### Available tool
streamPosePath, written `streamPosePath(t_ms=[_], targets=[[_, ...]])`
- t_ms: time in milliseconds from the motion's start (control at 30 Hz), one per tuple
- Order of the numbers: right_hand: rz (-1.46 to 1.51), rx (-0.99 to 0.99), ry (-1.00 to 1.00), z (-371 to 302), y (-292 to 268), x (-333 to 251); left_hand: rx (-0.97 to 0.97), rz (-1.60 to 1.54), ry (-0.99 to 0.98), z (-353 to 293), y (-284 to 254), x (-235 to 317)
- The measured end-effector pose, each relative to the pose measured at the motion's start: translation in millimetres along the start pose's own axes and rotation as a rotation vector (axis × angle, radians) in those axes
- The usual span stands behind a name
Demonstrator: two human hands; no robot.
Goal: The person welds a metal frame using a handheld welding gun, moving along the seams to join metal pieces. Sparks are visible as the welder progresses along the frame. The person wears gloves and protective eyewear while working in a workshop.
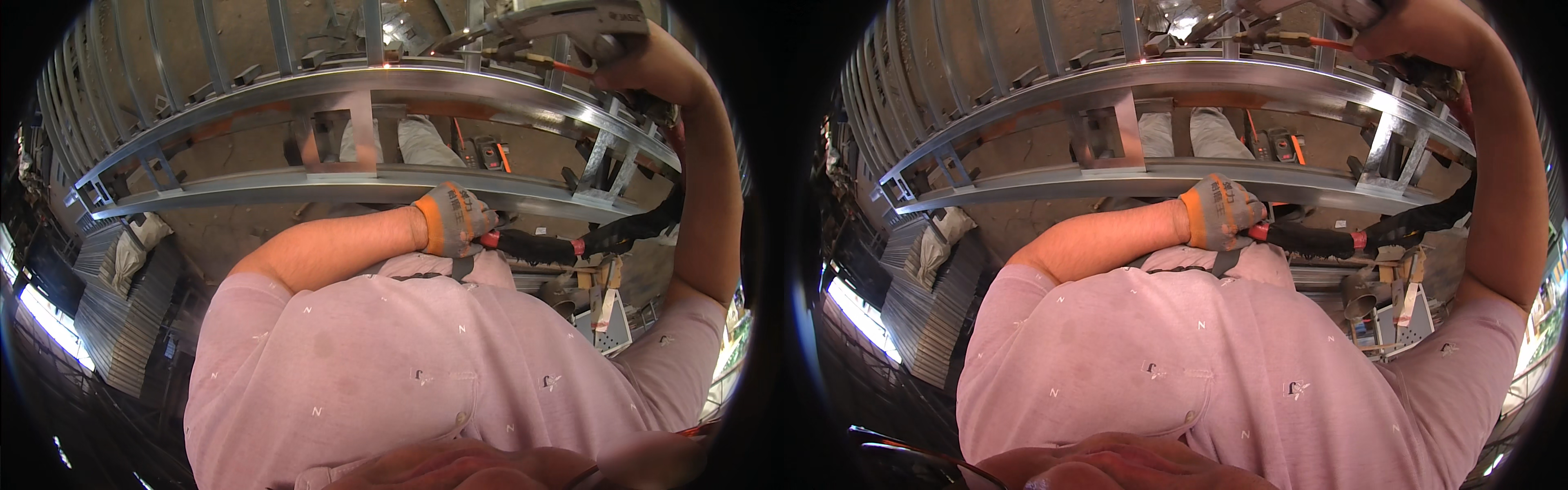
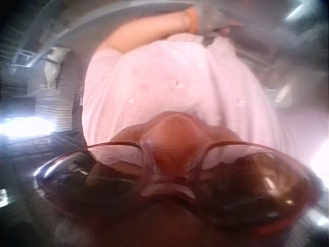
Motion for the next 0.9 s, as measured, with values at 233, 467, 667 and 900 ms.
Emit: streamPosePath(t_ms=[233, 467, 667, 900], targets=[[0.061, 0.068, -0.04, -13.6, -11.6, 52.2, -0.008, -0.016, 0.031, 28.8, 12.4, 6.6], [-0.06, 0.047, -0.103, -4.5, 1.1, 45.0, -0.032, 0.001, 0.027, 34.9, 9.9, 9.3], [-0.043, -0.039, -0.045, -0.6, 2.6, 40.2, -0.161, 0.007, 0.003, 38.6, 7.5, 10.2], [0.04, 0.029, -0.092, 0.9, 2.5, 38.0, -0.103, -0.015, 0.018, 38.8, 6.7, 9.0]])
Point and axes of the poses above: each hand's wrist, its own z-axis towards the middle knuckle, its own y-axis out of the palm, x = y × z, the point moved 7 cm from there along z, towards the middle knuckle, and after that the axes turned 5 degrees about x, right-handed, at the moved point
